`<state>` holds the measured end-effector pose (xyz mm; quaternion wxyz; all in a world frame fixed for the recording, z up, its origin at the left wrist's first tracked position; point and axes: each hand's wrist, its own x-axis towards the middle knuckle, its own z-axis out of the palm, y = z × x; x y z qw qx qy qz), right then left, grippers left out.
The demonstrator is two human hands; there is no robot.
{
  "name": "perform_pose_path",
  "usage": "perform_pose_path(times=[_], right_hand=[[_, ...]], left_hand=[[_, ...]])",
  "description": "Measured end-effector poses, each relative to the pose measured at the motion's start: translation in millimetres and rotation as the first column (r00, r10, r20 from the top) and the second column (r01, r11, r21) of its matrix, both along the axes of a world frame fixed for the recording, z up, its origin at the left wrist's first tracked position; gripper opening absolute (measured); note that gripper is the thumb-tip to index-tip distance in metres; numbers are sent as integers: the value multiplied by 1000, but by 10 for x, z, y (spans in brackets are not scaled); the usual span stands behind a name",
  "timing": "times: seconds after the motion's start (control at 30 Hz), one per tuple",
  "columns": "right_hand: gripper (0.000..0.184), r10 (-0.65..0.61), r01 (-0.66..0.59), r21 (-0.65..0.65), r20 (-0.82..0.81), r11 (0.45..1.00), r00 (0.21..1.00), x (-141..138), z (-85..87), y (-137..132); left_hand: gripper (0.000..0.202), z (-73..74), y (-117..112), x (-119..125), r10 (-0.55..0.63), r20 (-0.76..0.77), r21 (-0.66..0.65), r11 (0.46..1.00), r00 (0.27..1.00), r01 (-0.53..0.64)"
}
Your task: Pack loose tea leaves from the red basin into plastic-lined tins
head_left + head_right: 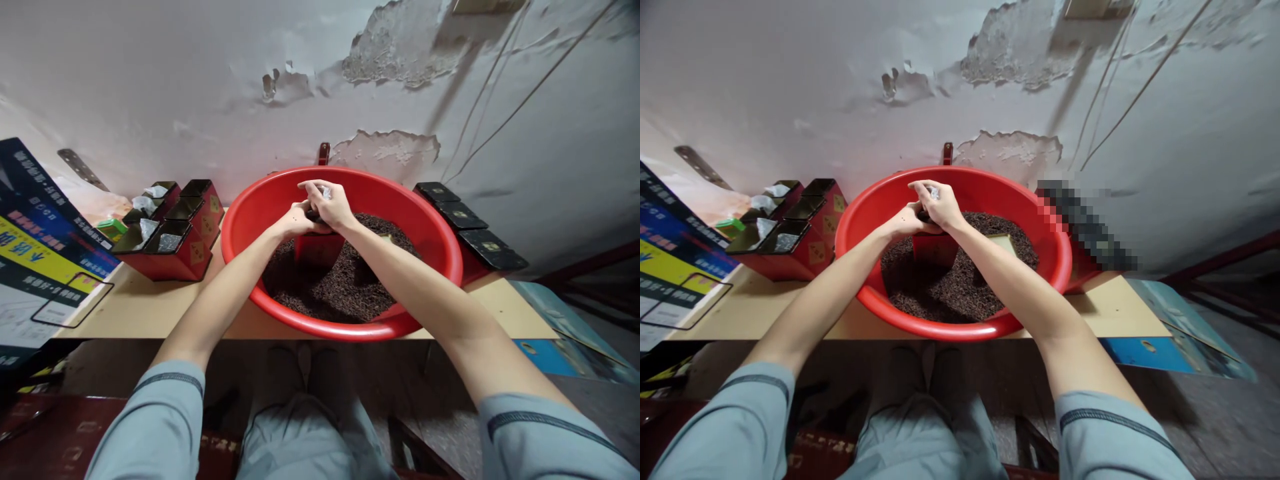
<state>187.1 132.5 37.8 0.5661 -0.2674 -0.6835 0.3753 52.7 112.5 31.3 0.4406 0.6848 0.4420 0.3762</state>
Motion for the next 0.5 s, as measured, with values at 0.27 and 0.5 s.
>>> perform_pose_path(times=[0.27,0.5], right_hand=[[69,253,-281,-227,-147,932,956,45,67,6],[51,285,-287,-224,-44,931,958,207,195,-142]], left_hand=[[23,34,89,-58,-152,133,-76,984,979,163],[9,-129,92,83,-79,35,128,989,996,74]])
